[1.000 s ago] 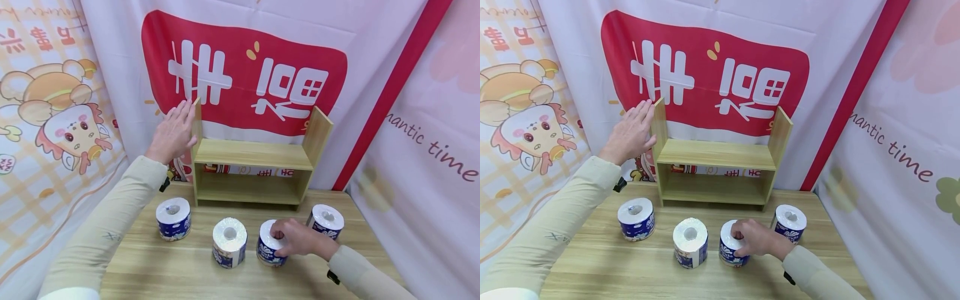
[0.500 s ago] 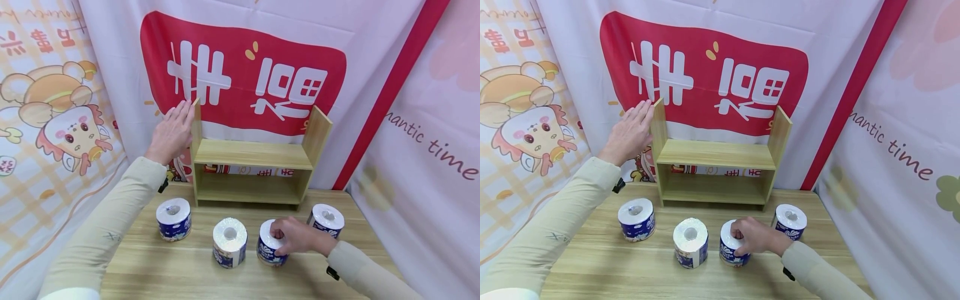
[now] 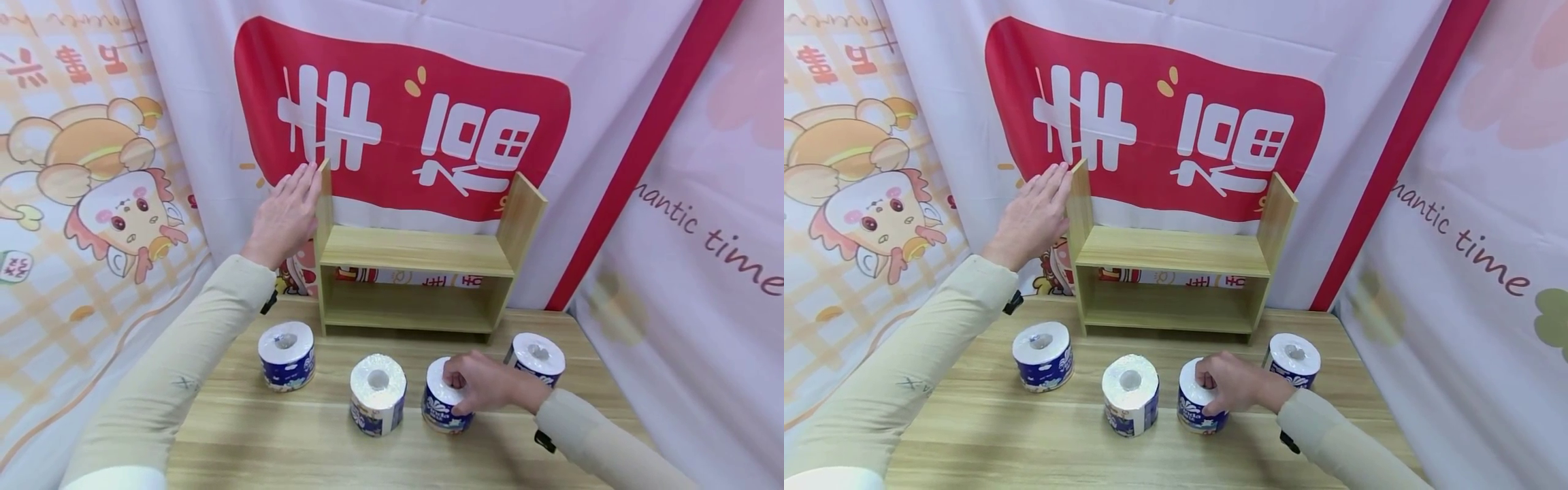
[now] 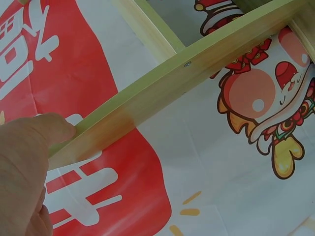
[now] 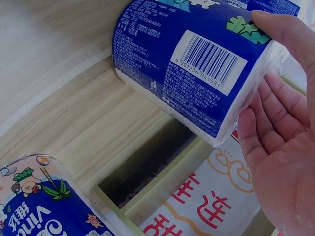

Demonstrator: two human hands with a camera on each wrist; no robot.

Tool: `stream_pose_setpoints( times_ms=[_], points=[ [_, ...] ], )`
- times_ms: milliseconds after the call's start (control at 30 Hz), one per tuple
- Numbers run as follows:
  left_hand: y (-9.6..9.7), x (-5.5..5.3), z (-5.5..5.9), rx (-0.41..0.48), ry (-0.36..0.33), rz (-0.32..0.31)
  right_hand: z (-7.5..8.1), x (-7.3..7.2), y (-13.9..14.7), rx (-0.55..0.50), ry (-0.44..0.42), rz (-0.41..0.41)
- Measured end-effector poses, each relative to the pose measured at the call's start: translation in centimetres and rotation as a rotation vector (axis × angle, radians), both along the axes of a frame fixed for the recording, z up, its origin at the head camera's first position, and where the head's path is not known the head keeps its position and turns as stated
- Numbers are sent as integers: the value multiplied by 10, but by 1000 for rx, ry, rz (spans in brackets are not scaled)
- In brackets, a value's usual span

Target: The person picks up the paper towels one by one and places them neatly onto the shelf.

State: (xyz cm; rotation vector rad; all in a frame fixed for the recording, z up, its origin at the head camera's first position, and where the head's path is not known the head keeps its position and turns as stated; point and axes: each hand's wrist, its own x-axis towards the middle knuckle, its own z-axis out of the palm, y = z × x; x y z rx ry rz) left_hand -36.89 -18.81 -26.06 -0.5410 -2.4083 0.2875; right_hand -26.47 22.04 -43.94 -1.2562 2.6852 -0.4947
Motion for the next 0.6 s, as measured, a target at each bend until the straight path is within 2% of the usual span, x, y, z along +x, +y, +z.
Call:
stream_pose_setpoints(
  times_ms=[200, 600],
  points=[
    [0, 0, 1, 4, 10, -7, 3, -5, 1, 7, -8, 17],
    [0, 0, -1, 9, 24, -16, 13, -14, 3, 58, -114, 10]
  ],
)
